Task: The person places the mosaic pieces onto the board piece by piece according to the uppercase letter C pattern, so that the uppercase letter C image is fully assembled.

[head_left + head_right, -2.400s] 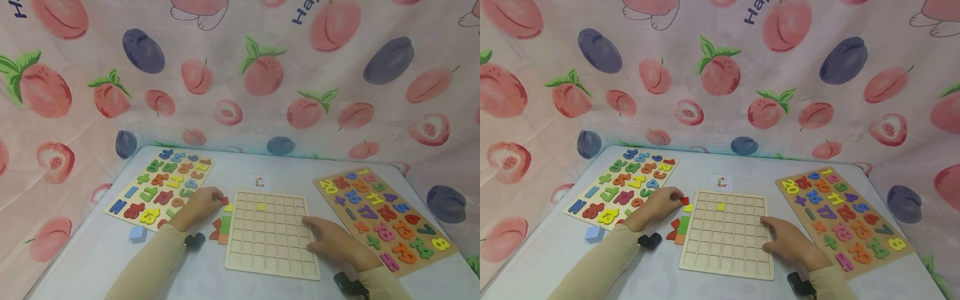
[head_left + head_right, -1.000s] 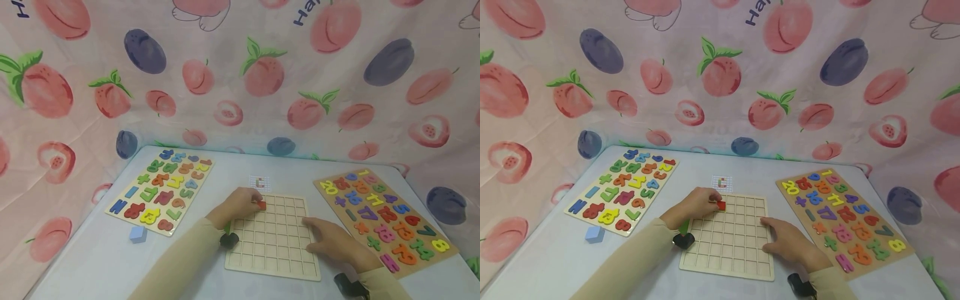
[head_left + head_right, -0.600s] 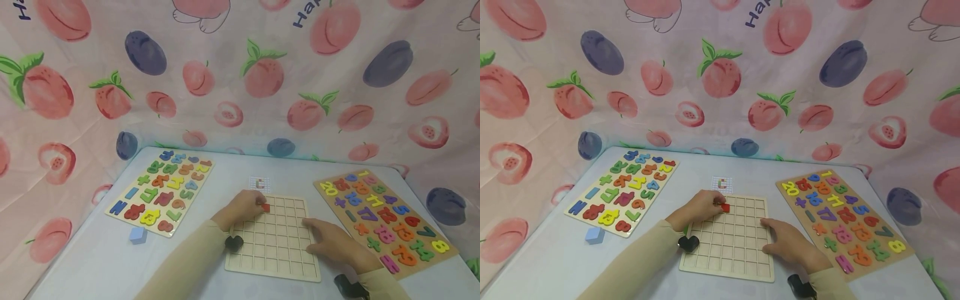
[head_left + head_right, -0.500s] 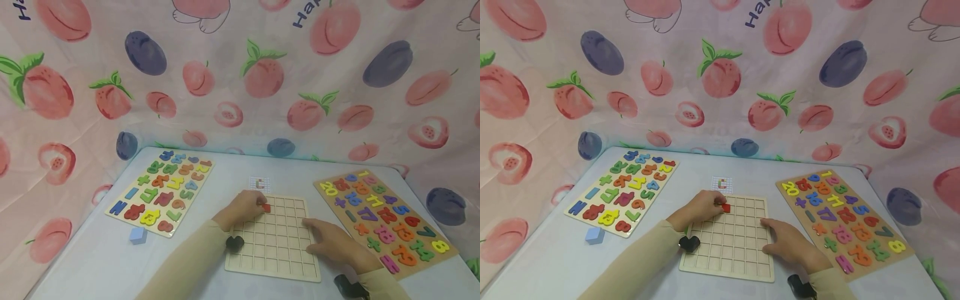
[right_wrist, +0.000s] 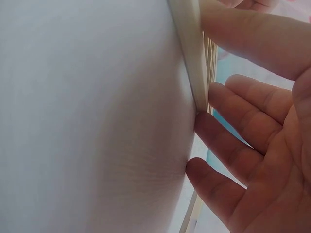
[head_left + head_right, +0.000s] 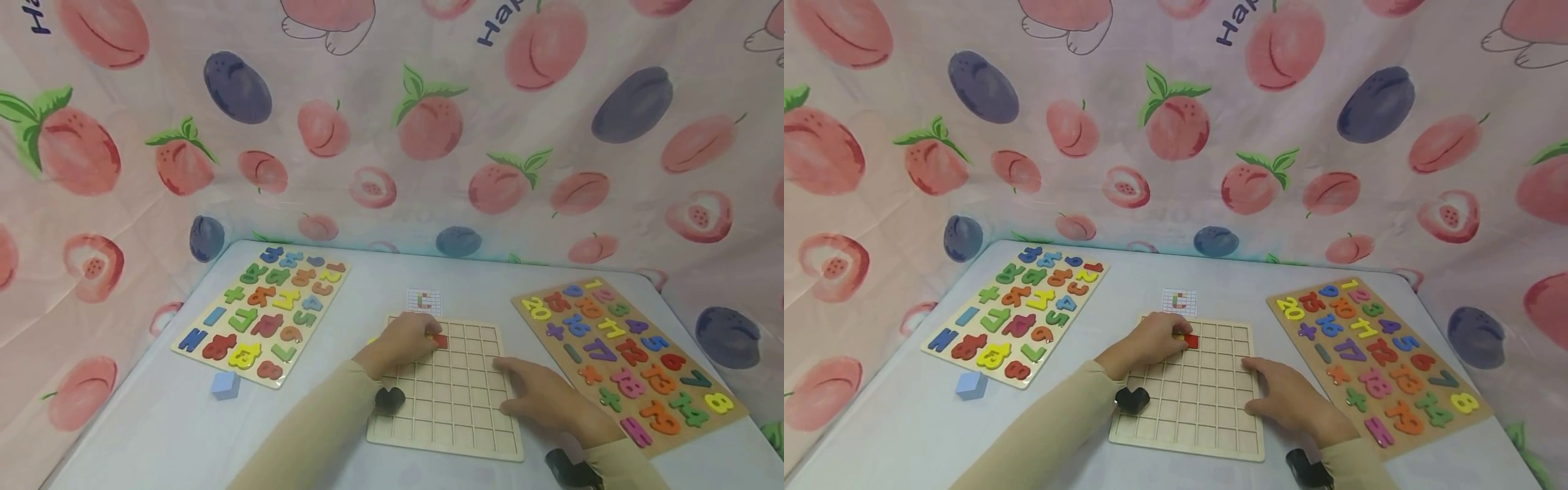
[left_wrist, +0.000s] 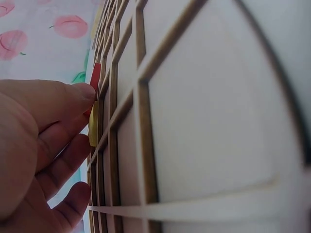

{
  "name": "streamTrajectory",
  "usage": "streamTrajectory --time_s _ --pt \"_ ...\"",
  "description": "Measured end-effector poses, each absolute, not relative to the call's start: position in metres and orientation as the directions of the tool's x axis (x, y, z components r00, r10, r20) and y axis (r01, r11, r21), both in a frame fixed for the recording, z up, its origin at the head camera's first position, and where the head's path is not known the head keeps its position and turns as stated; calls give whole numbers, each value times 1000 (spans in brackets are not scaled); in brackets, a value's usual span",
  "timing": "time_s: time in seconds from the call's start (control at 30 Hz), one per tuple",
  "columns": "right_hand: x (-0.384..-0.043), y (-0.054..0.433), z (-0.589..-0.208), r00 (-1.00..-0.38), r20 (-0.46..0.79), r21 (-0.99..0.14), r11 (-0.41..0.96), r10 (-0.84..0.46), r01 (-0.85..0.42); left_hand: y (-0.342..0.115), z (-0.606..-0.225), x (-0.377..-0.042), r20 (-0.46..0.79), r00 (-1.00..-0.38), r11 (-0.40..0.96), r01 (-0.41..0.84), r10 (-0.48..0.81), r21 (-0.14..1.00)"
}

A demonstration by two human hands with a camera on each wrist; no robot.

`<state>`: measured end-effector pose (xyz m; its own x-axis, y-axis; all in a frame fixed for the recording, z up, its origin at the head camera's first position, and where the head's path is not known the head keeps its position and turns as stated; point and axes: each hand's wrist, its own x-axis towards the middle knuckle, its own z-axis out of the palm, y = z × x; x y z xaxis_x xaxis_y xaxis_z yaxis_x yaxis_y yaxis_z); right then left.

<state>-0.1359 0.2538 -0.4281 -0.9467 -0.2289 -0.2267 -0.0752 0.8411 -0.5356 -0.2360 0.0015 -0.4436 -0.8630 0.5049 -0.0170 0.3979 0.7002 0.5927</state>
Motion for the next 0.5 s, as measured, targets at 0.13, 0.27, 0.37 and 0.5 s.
streamTrajectory --time_s 0.13,0.27,0.37,0.5 --pt "-136 254 -428 -946 -221 -548 833 -237 -81 2 -443 -235 -8 -859 701 413 512 582" --pt "-136 254 -429 -945 -225 -549 832 -235 -77 2 -443 -235 -7 -856 701 419 517 577" --pt "-136 254 -429 -945 -232 -546 835 -232 -71 3 -443 -234 -6 -854 701 423 520 574" --pt "-136 254 -428 -944 -236 -548 834 -231 -67 4 -441 -234 -3 -852 706 432 523 561"
